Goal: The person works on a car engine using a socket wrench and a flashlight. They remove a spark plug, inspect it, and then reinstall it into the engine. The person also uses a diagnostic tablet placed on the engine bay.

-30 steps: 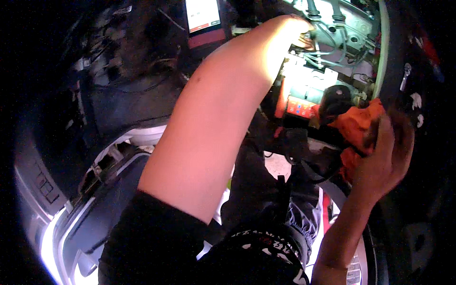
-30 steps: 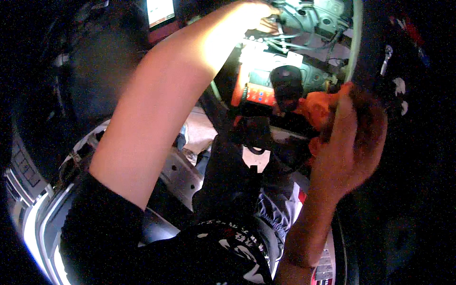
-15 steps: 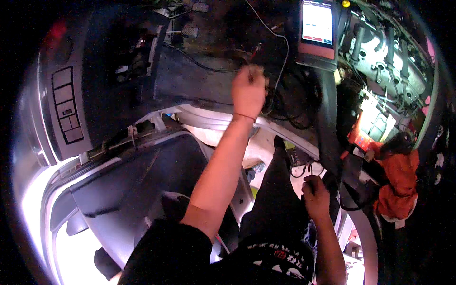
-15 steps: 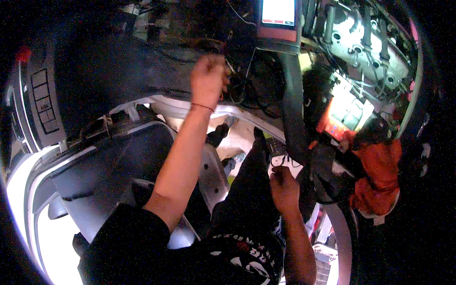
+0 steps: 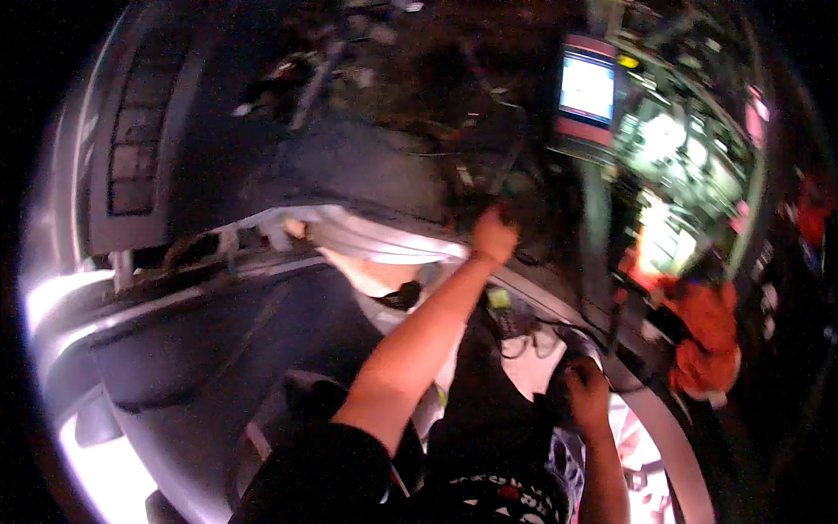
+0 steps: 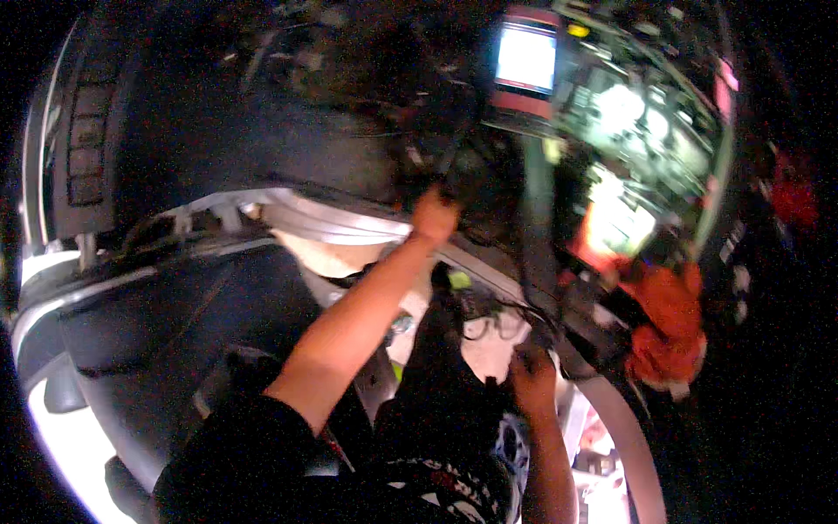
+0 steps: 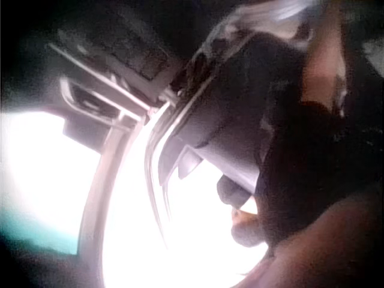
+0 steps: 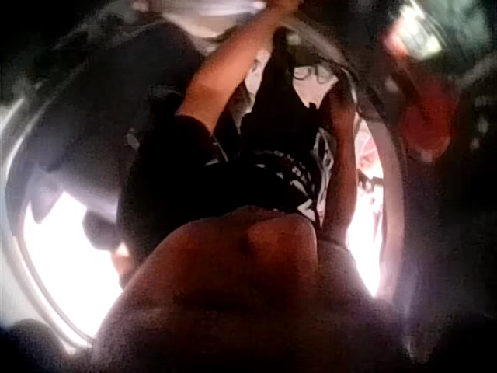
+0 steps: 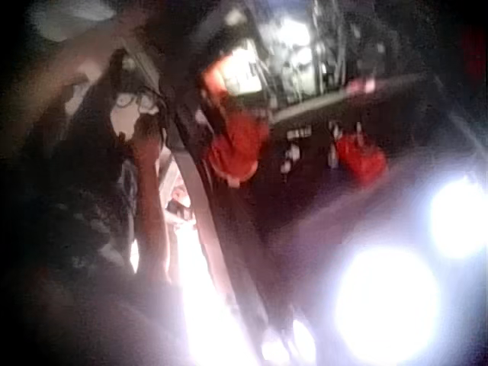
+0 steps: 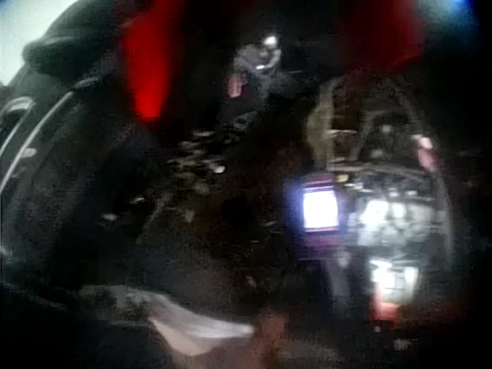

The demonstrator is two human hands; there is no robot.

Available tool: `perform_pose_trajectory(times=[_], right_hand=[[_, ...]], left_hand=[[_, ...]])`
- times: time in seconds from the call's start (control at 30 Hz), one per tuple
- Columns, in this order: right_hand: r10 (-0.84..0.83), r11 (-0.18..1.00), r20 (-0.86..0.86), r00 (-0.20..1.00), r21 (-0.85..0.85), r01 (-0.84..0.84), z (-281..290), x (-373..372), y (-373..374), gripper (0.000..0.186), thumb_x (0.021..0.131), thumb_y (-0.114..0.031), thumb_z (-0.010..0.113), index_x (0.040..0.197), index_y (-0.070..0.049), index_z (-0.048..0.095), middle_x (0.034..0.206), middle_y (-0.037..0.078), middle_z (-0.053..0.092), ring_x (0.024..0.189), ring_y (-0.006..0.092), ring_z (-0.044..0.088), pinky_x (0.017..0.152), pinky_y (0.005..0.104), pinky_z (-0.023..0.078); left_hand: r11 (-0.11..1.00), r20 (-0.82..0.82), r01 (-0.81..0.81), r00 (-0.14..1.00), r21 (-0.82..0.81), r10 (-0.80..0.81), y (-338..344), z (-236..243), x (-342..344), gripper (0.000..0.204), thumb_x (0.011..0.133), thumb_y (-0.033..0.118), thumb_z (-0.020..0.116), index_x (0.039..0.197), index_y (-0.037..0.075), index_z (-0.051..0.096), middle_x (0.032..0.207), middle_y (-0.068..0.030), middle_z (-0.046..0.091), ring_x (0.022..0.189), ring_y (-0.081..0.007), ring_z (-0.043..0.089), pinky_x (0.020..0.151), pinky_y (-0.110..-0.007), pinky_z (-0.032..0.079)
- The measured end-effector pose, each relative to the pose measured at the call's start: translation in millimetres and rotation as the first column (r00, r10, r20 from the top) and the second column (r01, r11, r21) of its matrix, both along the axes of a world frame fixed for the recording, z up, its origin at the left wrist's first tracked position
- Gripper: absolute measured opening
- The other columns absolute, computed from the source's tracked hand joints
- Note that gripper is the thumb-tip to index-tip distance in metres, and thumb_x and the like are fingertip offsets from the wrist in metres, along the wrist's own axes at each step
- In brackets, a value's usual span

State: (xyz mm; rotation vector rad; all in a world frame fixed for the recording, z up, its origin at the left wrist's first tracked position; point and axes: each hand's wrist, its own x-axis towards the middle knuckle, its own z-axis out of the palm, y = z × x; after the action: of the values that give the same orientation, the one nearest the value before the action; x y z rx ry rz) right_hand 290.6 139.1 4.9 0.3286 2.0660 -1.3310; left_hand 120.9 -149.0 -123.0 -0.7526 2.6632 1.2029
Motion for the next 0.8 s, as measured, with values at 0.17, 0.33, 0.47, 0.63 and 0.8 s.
perform_pose_trajectory(times=[0.17,0.33,0.47,0.63,0.8], right_hand=[[-0.024,0.998,0.09,0.996,0.055,0.019,6,38,85,0.025,0.093,-0.022,0.064,0.102,0.001,0.064,0.075,0.007,0.063,0.061,0.0132,0.058,0.056,0.0309,0.046],[-0.164,0.986,0.236,0.958,0.068,0.152,58,78,141,0.024,0.091,-0.019,0.062,0.103,0.002,0.064,0.081,0.008,0.067,0.068,0.0144,0.063,0.065,0.0293,0.052],[-0.33,0.942,0.182,0.926,0.003,0.335,92,45,143,0.021,0.092,-0.014,0.063,0.108,0.0,0.062,0.086,0.005,0.065,0.072,0.0123,0.06,0.065,0.0287,0.05],[-0.477,0.856,-0.124,0.87,-0.29,0.428,102,-47,113,0.026,0.095,-0.019,0.064,0.112,-0.001,0.058,0.088,0.005,0.061,0.067,0.0093,0.054,0.06,0.0263,0.045],[-0.756,0.565,-0.529,0.385,-0.23,0.792,86,-173,151,0.026,0.093,-0.014,0.062,0.112,0.003,0.058,0.111,0.016,0.064,0.101,0.0246,0.062,0.091,0.0359,0.048]], left_hand=[[0.977,0.205,0.087,0.971,0.192,-0.126,18,13,48,0.03,0.086,0.014,0.062,0.115,0.004,0.063,0.09,-0.0097,0.069,0.07,-0.0203,0.065,0.062,-0.034,0.053],[0.938,0.423,-0.041,0.899,0.343,-0.116,56,46,107,0.029,0.088,0.015,0.061,0.116,0.005,0.059,0.08,-0.0096,0.067,0.06,-0.019,0.063,0.055,-0.035,0.051],[0.921,0.312,0.069,0.929,0.383,-0.2,69,78,113,0.029,0.088,0.015,0.062,0.116,0.007,0.058,0.078,-0.0067,0.066,0.058,-0.0165,0.062,0.053,-0.033,0.05],[0.929,0.259,0.043,0.955,0.368,-0.146,70,118,105,0.031,0.088,0.013,0.062,0.118,0.005,0.056,0.084,-0.0072,0.064,0.064,-0.0171,0.063,0.054,-0.032,0.05],[0.95,0.082,0.217,0.967,0.225,-0.24,80,150,70,0.03,0.091,0.011,0.06,0.12,0.002,0.055,0.089,-0.0085,0.064,0.075,-0.0167,0.065,0.067,-0.031,0.053]])
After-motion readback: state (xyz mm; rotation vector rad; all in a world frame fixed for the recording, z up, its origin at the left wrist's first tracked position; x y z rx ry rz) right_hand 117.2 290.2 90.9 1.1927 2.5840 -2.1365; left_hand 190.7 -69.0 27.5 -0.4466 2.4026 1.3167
